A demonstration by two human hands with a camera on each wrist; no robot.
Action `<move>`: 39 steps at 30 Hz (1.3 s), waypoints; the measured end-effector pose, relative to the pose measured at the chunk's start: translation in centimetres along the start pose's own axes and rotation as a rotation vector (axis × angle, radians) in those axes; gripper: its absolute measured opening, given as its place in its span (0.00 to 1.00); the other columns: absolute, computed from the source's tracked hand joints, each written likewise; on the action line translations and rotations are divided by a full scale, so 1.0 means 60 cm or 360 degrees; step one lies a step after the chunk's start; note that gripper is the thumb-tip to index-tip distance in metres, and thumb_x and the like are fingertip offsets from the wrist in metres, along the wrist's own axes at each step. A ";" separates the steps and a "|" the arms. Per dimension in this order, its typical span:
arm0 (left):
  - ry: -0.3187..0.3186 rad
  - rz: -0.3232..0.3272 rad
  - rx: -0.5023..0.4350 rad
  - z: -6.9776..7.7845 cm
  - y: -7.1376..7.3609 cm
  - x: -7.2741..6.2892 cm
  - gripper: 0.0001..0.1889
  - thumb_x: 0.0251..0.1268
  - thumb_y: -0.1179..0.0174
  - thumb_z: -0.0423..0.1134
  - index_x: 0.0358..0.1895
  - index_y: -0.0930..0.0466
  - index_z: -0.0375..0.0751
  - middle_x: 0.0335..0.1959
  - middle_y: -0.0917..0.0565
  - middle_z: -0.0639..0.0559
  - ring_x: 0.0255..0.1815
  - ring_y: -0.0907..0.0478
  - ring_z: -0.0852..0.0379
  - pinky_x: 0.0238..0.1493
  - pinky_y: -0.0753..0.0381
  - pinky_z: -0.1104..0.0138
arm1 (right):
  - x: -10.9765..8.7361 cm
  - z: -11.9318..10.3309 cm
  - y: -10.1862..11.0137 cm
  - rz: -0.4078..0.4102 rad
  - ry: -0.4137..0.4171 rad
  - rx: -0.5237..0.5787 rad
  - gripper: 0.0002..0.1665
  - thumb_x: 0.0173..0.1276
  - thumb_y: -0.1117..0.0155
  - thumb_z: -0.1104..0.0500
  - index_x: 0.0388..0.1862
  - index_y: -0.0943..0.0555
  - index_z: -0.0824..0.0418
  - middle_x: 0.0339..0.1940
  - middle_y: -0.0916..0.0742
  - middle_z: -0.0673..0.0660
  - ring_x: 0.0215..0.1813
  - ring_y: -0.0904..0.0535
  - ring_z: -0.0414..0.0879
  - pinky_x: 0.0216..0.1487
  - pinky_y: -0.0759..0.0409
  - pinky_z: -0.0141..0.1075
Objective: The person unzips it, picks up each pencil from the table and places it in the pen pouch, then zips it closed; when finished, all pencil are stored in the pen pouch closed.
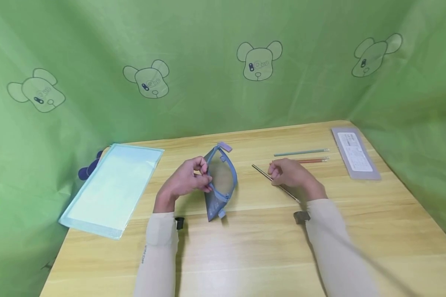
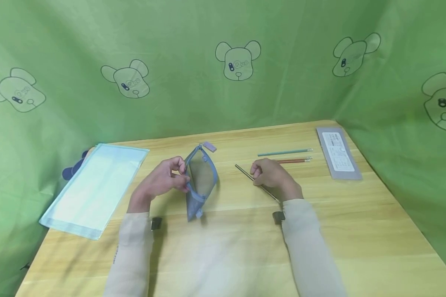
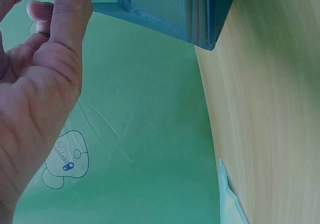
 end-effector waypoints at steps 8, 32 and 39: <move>-0.0004 0.0004 0.0019 0.002 0.004 -0.002 0.12 0.70 0.41 0.19 0.40 0.34 0.35 0.38 0.26 0.43 0.32 0.11 0.51 0.45 0.02 0.53 | -0.003 -0.011 -0.012 -0.0024 -0.0140 -0.0169 0.10 0.65 0.26 0.67 0.41 0.19 0.63 0.35 0.19 0.54 0.40 0.24 0.49 0.45 0.20 0.37; -0.0050 -0.0079 0.0009 0.001 -0.025 0.012 0.12 0.68 0.41 0.18 0.39 0.34 0.36 0.35 0.22 0.43 0.32 0.10 0.50 0.43 0.02 0.52 | 0.027 -0.113 -0.091 -0.0327 0.0097 0.0979 0.11 0.71 0.36 0.69 0.50 0.22 0.72 0.34 0.11 0.54 0.32 0.17 0.40 0.38 0.09 0.29; -0.0042 -0.0135 0.0078 0.006 -0.048 0.018 0.11 0.68 0.41 0.19 0.40 0.33 0.34 0.33 0.23 0.47 0.33 0.09 0.47 0.43 0.02 0.53 | 0.034 -0.122 -0.110 -0.0237 0.0015 0.0893 0.10 0.69 0.39 0.67 0.47 0.22 0.70 0.29 0.16 0.54 0.28 0.26 0.40 0.27 0.23 0.27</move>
Point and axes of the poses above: each hand's wrist, its own x-axis towards the middle knuckle, its own y-axis out of the back of the hand, z = x × y, the point moved 9 cm from there along x, towards the middle knuckle
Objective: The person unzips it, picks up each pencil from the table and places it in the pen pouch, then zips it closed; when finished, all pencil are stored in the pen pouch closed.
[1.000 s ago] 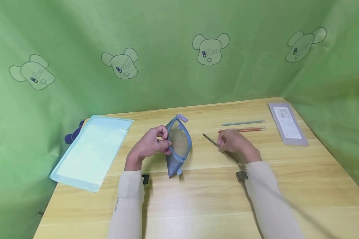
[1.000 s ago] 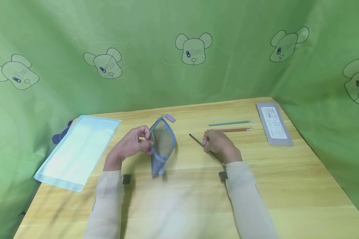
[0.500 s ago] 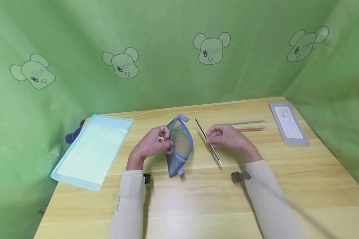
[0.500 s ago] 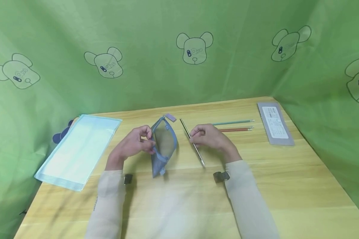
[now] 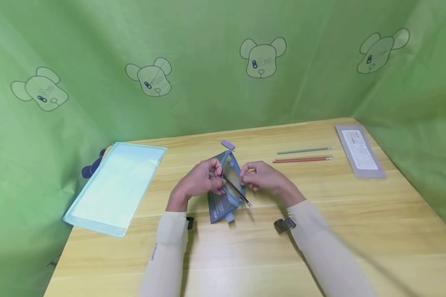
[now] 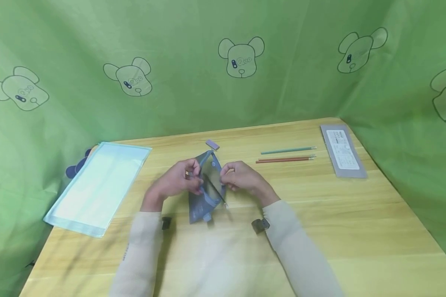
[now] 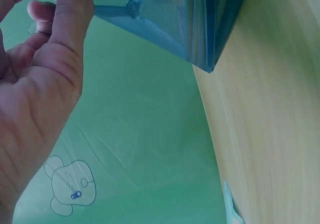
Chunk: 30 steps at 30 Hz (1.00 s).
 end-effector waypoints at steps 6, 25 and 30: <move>0.0007 0.0016 0.0007 0.001 -0.002 0.003 0.11 0.68 0.40 0.19 0.40 0.33 0.35 0.35 0.22 0.45 0.33 0.10 0.51 0.43 0.02 0.55 | -0.010 -0.019 -0.005 0.0031 0.0041 -0.0361 0.06 0.73 0.37 0.67 0.46 0.20 0.68 0.30 0.14 0.57 0.27 0.23 0.44 0.28 0.18 0.31; 0.0016 0.0047 -0.0007 -0.004 0.008 -0.001 0.12 0.69 0.40 0.18 0.40 0.33 0.36 0.35 0.19 0.43 0.33 0.10 0.50 0.44 0.02 0.52 | -0.014 -0.020 0.017 0.0319 0.0058 -0.1098 0.07 0.67 0.25 0.66 0.39 0.16 0.61 0.30 0.15 0.53 0.34 0.21 0.46 0.39 0.20 0.35; 0.0005 0.0001 0.0010 -0.003 0.004 -0.002 0.12 0.68 0.41 0.19 0.40 0.32 0.36 0.35 0.23 0.47 0.34 0.09 0.48 0.44 0.02 0.53 | -0.007 -0.026 0.003 0.0193 0.0072 -0.0692 0.09 0.68 0.24 0.63 0.43 0.16 0.64 0.34 0.12 0.54 0.35 0.18 0.43 0.40 0.15 0.32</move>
Point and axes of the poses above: each hand's wrist, its own x-axis towards the middle knuckle, its own y-axis out of the back of the hand, z = x × y, the point moved 9 cm from there along x, towards the middle knuckle
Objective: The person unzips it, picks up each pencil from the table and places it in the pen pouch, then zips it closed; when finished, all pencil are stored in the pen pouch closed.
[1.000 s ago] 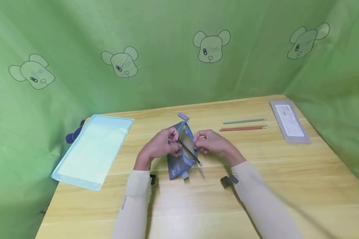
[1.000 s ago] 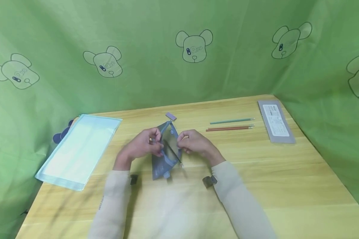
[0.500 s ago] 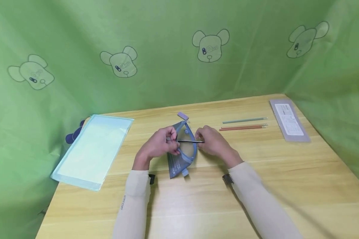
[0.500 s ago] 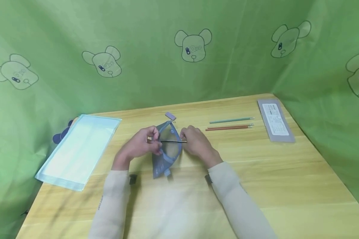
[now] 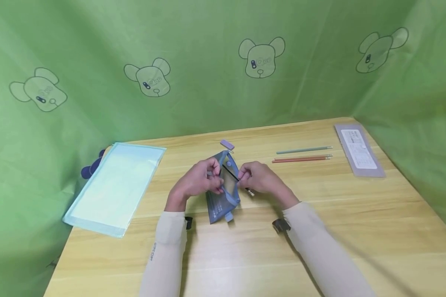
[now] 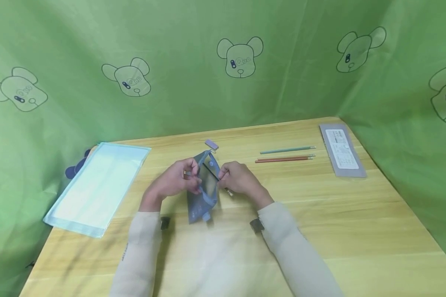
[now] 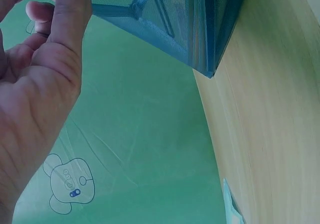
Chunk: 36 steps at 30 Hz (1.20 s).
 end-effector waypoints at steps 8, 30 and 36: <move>-0.0013 -0.0053 -0.0011 0.003 -0.010 0.000 0.12 0.68 0.41 0.18 0.40 0.33 0.35 0.35 0.24 0.47 0.34 0.09 0.48 0.44 0.02 0.54 | -0.004 -0.005 0.002 0.0005 -0.0043 0.0411 0.12 0.69 0.25 0.63 0.44 0.18 0.69 0.28 0.16 0.51 0.32 0.22 0.41 0.34 0.18 0.30; 0.0000 0.0067 -0.0082 -0.010 0.027 -0.012 0.13 0.70 0.40 0.20 0.39 0.35 0.37 0.34 0.22 0.42 0.32 0.10 0.50 0.45 0.03 0.47 | -0.024 0.081 0.132 0.0375 0.0002 0.0013 0.15 0.78 0.33 0.64 0.59 0.19 0.67 0.57 0.12 0.67 0.61 0.15 0.60 0.71 0.14 0.54; 0.0005 0.0052 -0.0083 -0.007 0.028 -0.014 0.14 0.70 0.40 0.19 0.38 0.35 0.37 0.35 0.23 0.43 0.32 0.11 0.50 0.45 0.02 0.49 | -0.054 0.157 0.195 0.0443 -0.0162 -0.0244 0.23 0.77 0.35 0.63 0.67 0.23 0.68 0.67 0.17 0.75 0.70 0.21 0.71 0.77 0.24 0.67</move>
Point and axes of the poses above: each hand's wrist, its own x-axis towards the middle knuckle, its own y-axis out of the back of the hand, z = x × y, the point moved 9 cm from there along x, towards the middle knuckle
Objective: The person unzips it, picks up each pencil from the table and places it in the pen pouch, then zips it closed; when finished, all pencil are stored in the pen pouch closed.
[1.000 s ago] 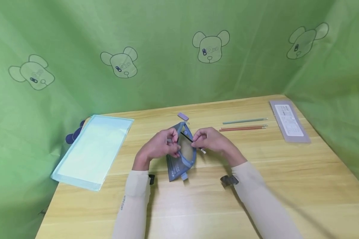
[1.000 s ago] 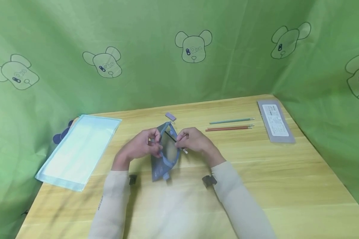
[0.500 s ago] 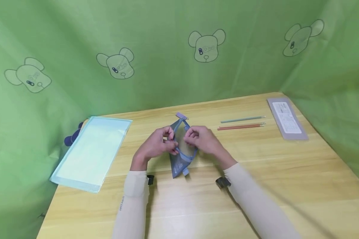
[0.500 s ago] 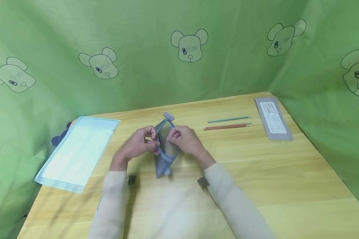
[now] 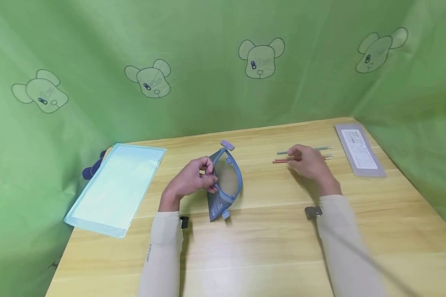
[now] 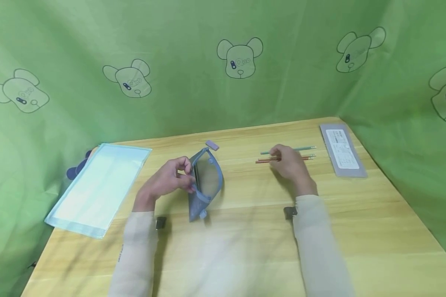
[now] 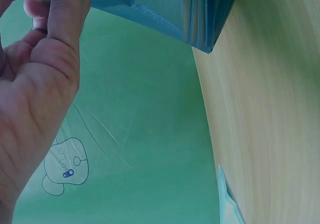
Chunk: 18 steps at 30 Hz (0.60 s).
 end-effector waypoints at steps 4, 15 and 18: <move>-0.0007 -0.0011 0.0001 0.000 0.000 0.001 0.14 0.70 0.39 0.19 0.38 0.35 0.37 0.35 0.23 0.43 0.32 0.11 0.50 0.44 0.02 0.51 | -0.003 0.039 0.023 0.0039 -0.0041 -0.0120 0.25 0.76 0.34 0.64 0.68 0.24 0.69 0.68 0.18 0.76 0.71 0.23 0.74 0.79 0.28 0.69; -0.0010 -0.0001 0.0018 -0.002 0.002 0.000 0.14 0.70 0.40 0.20 0.38 0.35 0.37 0.35 0.23 0.43 0.32 0.10 0.49 0.44 0.02 0.50 | -0.004 0.041 0.028 -0.0003 -0.0037 -0.0283 0.18 0.74 0.34 0.67 0.61 0.19 0.69 0.63 0.15 0.76 0.68 0.22 0.75 0.75 0.26 0.71; -0.0018 -0.0003 0.0023 -0.001 0.002 0.000 0.13 0.70 0.40 0.20 0.38 0.35 0.37 0.36 0.23 0.43 0.32 0.10 0.50 0.44 0.02 0.50 | -0.007 0.042 0.024 -0.0036 -0.0064 -0.0285 0.17 0.73 0.35 0.68 0.59 0.19 0.69 0.61 0.15 0.75 0.65 0.21 0.74 0.72 0.23 0.70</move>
Point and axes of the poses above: each hand's wrist, its own x-axis towards the middle knuckle, its own y-axis out of the back of the hand, z = x × y, the point moved 9 cm from there along x, towards the middle knuckle
